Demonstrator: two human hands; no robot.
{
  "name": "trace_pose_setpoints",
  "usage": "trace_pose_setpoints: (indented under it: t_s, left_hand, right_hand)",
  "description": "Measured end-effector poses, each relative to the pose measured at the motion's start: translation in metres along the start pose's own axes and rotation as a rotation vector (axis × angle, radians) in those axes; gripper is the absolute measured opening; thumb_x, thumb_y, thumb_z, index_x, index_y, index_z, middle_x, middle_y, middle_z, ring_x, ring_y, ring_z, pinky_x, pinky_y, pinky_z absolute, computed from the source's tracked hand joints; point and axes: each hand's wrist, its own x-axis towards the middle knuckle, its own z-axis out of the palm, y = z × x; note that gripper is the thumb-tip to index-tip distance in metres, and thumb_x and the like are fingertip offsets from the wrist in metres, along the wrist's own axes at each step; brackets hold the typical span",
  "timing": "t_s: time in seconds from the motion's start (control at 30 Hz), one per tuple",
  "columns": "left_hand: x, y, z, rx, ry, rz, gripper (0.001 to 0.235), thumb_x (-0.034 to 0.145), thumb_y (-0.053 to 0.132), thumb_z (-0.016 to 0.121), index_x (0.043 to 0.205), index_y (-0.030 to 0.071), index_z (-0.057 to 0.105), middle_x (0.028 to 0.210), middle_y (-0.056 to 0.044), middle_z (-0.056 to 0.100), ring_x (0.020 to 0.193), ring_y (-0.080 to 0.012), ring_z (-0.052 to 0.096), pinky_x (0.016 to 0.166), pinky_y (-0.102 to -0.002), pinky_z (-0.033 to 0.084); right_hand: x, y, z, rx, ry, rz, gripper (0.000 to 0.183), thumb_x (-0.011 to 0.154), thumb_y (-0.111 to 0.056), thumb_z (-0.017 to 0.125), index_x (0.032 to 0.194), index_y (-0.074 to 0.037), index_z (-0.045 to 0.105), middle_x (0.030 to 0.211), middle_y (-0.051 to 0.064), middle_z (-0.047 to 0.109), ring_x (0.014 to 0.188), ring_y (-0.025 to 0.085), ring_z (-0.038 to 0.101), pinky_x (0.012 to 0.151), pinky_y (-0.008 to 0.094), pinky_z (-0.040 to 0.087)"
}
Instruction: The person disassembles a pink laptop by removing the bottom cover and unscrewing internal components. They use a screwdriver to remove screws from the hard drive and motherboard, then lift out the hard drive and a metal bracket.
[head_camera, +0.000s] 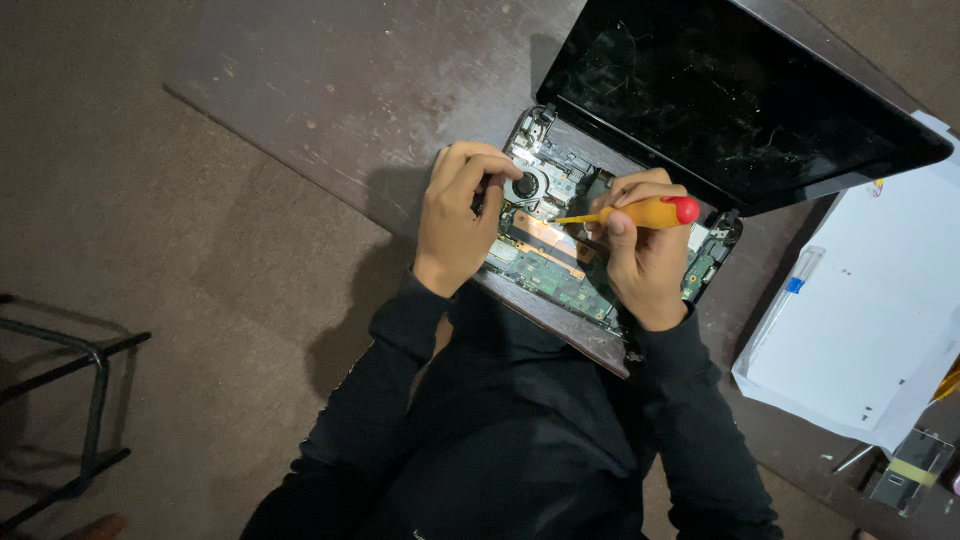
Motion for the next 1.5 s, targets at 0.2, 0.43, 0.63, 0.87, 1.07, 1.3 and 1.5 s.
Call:
trace_pose_setpoints:
  t_s: [0.2, 0.43, 0.63, 0.87, 1.07, 1.3, 1.5]
  left_hand:
    - [0.0, 0.003, 0.0, -0.004, 0.001, -0.025, 0.027, 0.099, -0.009, 0.054, 0.096, 0.016, 0.066, 0.092, 0.002, 0.056, 0.075, -0.0249, 0.051, 0.069, -0.034, 0.049]
    - [0.001, 0.007, -0.001, 0.03, -0.005, -0.016, 0.027, 0.099, -0.008, 0.056, 0.096, 0.017, 0.064, 0.093, 0.003, 0.055, 0.078, -0.0246, 0.052, 0.07, -0.034, 0.048]
    - [0.001, 0.007, -0.002, 0.025, -0.017, -0.031, 0.028, 0.099, -0.008, 0.055, 0.097, 0.019, 0.063, 0.095, 0.003, 0.055, 0.082, -0.0255, 0.054, 0.072, -0.034, 0.049]
    - [0.001, 0.007, -0.002, 0.025, -0.022, -0.032, 0.028, 0.098, -0.008, 0.056, 0.097, 0.019, 0.063, 0.096, 0.003, 0.056, 0.083, -0.0263, 0.054, 0.072, -0.035, 0.05]
    - [-0.001, 0.001, -0.001, 0.026, -0.01, -0.014, 0.028, 0.095, -0.008, 0.057, 0.097, 0.018, 0.066, 0.098, 0.001, 0.06, 0.091, -0.0298, 0.058, 0.076, -0.036, 0.05]
    - [-0.004, 0.009, 0.002, 0.128, -0.097, 0.14, 0.031, 0.096, -0.011, 0.057, 0.099, 0.017, 0.07, 0.107, 0.004, 0.061, 0.104, -0.0262, 0.056, 0.092, -0.039, 0.051]
    - [0.003, 0.019, -0.004, -0.05, -0.203, 0.103, 0.038, 0.1, -0.006, 0.047, 0.126, 0.017, 0.063, 0.116, -0.004, 0.062, 0.101, -0.0328, 0.058, 0.089, -0.041, 0.049]
  right_hand:
    - [0.0, 0.001, -0.004, -0.066, -0.027, -0.035, 0.024, 0.108, -0.02, 0.055, 0.107, 0.001, 0.043, 0.097, 0.014, 0.047, 0.077, 0.029, 0.068, 0.058, 0.032, 0.052]
    - [0.001, 0.002, -0.001, -0.053, -0.005, -0.048, 0.024, 0.108, -0.019, 0.054, 0.106, 0.003, 0.043, 0.096, 0.016, 0.048, 0.075, 0.03, 0.068, 0.059, 0.033, 0.054]
    - [0.001, -0.005, 0.001, 0.005, 0.016, -0.027, 0.025, 0.109, -0.021, 0.052, 0.107, 0.001, 0.042, 0.097, 0.015, 0.046, 0.078, 0.028, 0.067, 0.058, 0.032, 0.054]
    - [0.002, -0.005, 0.002, -0.004, 0.018, -0.026, 0.024, 0.108, -0.021, 0.053, 0.106, 0.001, 0.043, 0.096, 0.014, 0.048, 0.076, 0.027, 0.068, 0.056, 0.031, 0.055]
    - [0.004, -0.004, 0.001, -0.025, -0.024, -0.073, 0.023, 0.109, -0.021, 0.053, 0.107, 0.0, 0.043, 0.096, 0.015, 0.048, 0.077, 0.028, 0.067, 0.058, 0.032, 0.054]
    - [0.023, -0.041, -0.001, -0.388, -0.233, -0.231, 0.019, 0.101, -0.02, 0.066, 0.101, -0.002, 0.058, 0.097, 0.016, 0.064, 0.083, 0.039, 0.067, 0.066, 0.044, 0.054]
    - [0.053, -0.077, -0.009, -0.413, -0.375, -0.089, 0.018, 0.103, -0.014, 0.054, 0.109, -0.003, 0.067, 0.104, 0.015, 0.065, 0.088, 0.04, 0.065, 0.079, 0.046, 0.056]
